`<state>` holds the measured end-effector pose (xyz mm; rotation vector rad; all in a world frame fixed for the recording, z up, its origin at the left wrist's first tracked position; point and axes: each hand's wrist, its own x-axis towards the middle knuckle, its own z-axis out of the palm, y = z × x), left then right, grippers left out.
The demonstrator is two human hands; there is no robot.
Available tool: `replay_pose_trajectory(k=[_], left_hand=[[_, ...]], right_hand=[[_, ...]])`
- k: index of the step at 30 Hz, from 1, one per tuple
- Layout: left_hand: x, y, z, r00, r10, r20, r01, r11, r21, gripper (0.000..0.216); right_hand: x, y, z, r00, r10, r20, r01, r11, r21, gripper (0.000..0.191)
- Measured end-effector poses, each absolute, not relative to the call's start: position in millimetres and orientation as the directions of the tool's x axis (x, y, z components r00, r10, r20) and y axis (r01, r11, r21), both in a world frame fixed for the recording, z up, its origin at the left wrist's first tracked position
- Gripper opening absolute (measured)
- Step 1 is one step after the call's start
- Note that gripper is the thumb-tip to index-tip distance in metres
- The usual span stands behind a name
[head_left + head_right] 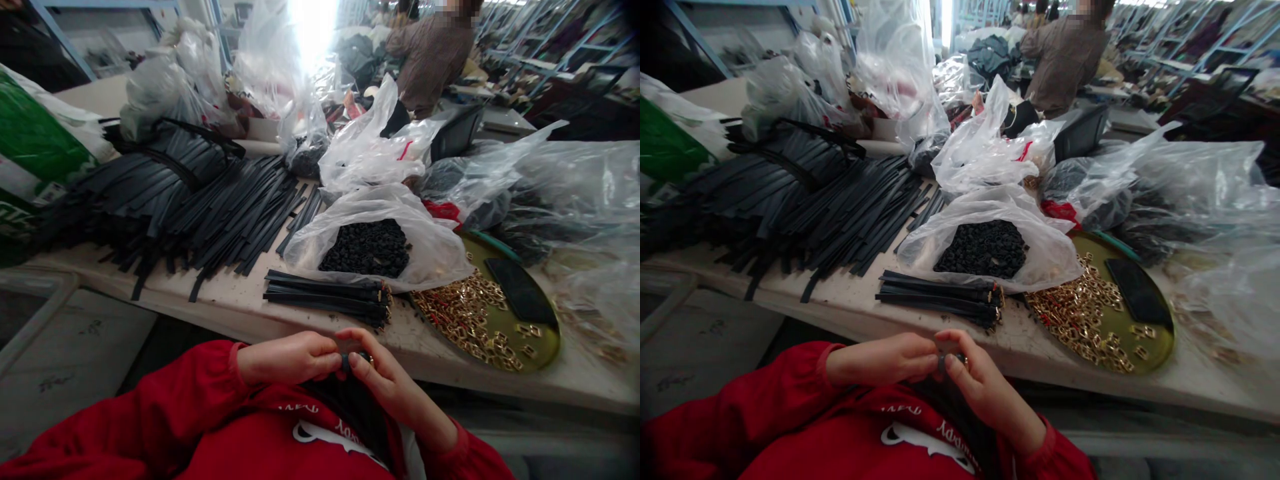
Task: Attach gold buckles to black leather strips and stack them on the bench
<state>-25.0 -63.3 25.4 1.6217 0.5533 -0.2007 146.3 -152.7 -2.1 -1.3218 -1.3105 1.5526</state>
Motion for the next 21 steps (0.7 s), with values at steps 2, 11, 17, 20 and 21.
replay_pose_trajectory(k=[2, 11, 17, 20, 21], left_hand=[[-22.5, -62.5, 21.5, 0.859, 0.255, -0.443, 0.461, -0.011, 0.887, 0.038], [-18.9, -58.5, 23.9, 0.857, 0.378, -0.351, 0.450, -0.215, 0.867, 0.033], [-15.2, -41.1, 10.8, 0.827, 0.502, -0.254, 0.501, -0.453, 0.737, 0.031], [-12.8, -20.6, 4.5, 0.702, 0.695, -0.156, 0.618, -0.485, 0.619, 0.027], [-11.8, -14.9, 2.2, 0.676, 0.731, -0.086, 0.624, -0.508, 0.594, 0.024]], right_hand=[[146.0, -151.9, -3.1, -0.223, 0.941, -0.255, 0.096, -0.239, -0.966, 0.032], [135.4, -148.9, -16.9, -0.023, 0.977, -0.210, 0.148, -0.204, -0.968, 0.034], [142.0, -131.3, -17.5, 0.112, 0.992, -0.051, 0.457, -0.097, -0.884, 0.029], [164.5, -105.7, -18.7, 0.230, 0.954, 0.191, 0.775, -0.061, -0.629, 0.028], [172.5, -96.0, -20.5, 0.226, 0.936, 0.270, 0.852, -0.055, -0.521, 0.029]])
